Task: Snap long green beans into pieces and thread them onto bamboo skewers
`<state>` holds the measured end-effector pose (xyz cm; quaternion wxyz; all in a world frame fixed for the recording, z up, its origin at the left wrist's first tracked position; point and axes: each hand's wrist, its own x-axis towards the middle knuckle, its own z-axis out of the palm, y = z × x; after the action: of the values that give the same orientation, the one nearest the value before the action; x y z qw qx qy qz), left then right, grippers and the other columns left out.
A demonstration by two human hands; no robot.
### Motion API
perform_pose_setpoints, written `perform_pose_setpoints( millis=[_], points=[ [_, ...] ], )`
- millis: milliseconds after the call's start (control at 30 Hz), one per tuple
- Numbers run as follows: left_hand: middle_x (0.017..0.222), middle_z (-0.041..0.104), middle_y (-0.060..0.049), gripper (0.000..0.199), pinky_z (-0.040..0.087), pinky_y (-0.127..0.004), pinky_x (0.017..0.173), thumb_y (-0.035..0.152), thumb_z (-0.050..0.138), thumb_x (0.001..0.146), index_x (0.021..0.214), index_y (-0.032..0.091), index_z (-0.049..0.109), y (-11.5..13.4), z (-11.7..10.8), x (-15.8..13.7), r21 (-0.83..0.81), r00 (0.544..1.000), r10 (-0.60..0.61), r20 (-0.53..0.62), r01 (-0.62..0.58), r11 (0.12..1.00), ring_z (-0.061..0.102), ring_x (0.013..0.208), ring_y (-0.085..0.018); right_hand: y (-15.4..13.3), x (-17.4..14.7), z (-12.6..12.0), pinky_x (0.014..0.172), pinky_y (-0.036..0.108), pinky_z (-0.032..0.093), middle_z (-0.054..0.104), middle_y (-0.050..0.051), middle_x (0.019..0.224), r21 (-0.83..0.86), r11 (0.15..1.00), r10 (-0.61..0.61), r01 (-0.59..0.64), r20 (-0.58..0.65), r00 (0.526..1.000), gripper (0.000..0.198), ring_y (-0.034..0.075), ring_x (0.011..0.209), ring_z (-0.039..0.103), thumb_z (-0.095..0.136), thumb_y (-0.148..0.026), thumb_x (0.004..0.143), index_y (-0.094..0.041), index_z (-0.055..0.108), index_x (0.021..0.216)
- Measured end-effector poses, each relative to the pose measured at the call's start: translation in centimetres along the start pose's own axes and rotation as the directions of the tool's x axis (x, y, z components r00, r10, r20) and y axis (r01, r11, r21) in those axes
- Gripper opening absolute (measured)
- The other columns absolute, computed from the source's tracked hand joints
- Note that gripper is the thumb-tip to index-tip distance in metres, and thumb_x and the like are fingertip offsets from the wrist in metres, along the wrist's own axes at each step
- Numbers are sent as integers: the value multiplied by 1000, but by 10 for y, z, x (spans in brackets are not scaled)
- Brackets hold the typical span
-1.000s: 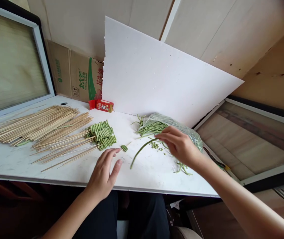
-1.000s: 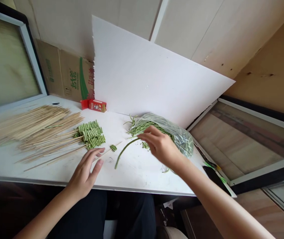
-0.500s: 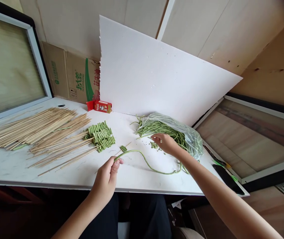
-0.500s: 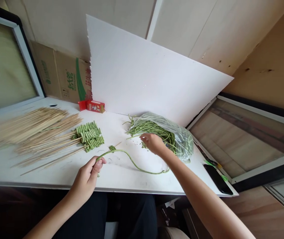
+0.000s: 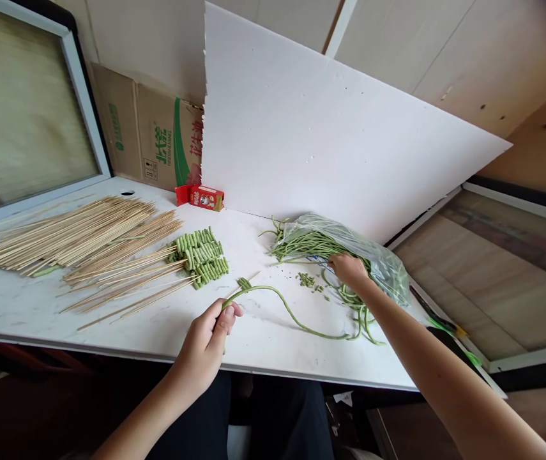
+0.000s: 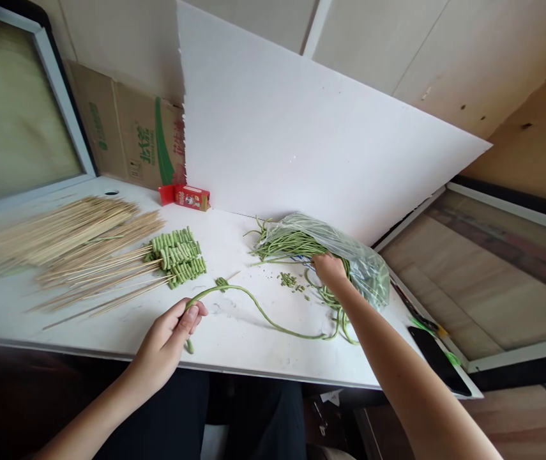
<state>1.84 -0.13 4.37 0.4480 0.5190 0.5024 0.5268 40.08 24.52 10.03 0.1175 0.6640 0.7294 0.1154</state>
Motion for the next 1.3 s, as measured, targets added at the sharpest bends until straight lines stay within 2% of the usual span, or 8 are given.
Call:
perform_pose_setpoints(
  millis=[167,400,633,733,900,1067,1167,1300],
  points=[
    [87,58,-2,44,50,-29,76,61,47,104,102,22,66,1,0,1,-28,999,-32,-13,32,999,54,80,-17,11,27,-14,90,40,53,76,23,119,78,981,185,-179,-87,979,41,33,108,72,42,-34,108,-13,76,121],
    [77,46,1,42,40,-27,66,59,48,105,102,21,65,4,-2,3,-114,999,-55,-1,54,992,45,74,-16,17,63,-20,88,45,55,73,31,117,222,908,391,-356,-145,909,40,39,110,71,49,-29,104,-2,75,119],
    [74,42,3,41,35,-26,63,59,51,105,103,19,63,2,-2,7,-268,996,-87,15,88,959,39,69,-13,-6,43,-17,86,42,54,74,27,118,356,850,458,-389,-134,879,46,37,110,70,48,-28,101,-6,69,135],
    [74,43,4,41,35,-24,62,59,53,104,103,19,63,3,-3,8,-301,996,-91,14,92,949,39,67,-12,-20,8,-14,84,38,53,77,21,114,407,859,385,-311,-112,916,44,34,106,71,49,-33,99,-12,74,130],
    [73,45,4,42,34,-23,59,59,57,102,100,17,63,2,-2,9,-354,996,-93,0,87,931,40,64,-10,-26,-64,-22,67,29,50,80,10,86,511,853,122,-109,9,993,40,23,73,71,57,-46,97,-17,85,96],
    [72,45,3,42,33,-23,56,58,66,98,97,15,65,-2,0,11,-455,995,-101,-16,83,887,38,63,-10,-27,-129,-31,66,33,56,82,10,101,701,698,-229,146,26,973,46,24,80,72,62,-59,96,-23,82,116],
    [72,44,3,40,34,-22,55,55,73,93,95,15,66,-4,1,12,-541,992,-125,-34,86,836,37,63,-9,-39,-153,-27,67,36,58,81,9,104,696,695,-255,180,5,967,43,26,85,71,68,-61,93,-27,82,116],
    [71,42,4,39,34,-20,56,50,80,89,92,14,66,-6,3,13,-638,982,-185,-43,115,761,35,62,-8,-68,-172,-25,73,40,58,79,10,105,685,667,-245,292,-168,955,39,25,86,69,70,-57,94,-28,80,118]
  ],
)
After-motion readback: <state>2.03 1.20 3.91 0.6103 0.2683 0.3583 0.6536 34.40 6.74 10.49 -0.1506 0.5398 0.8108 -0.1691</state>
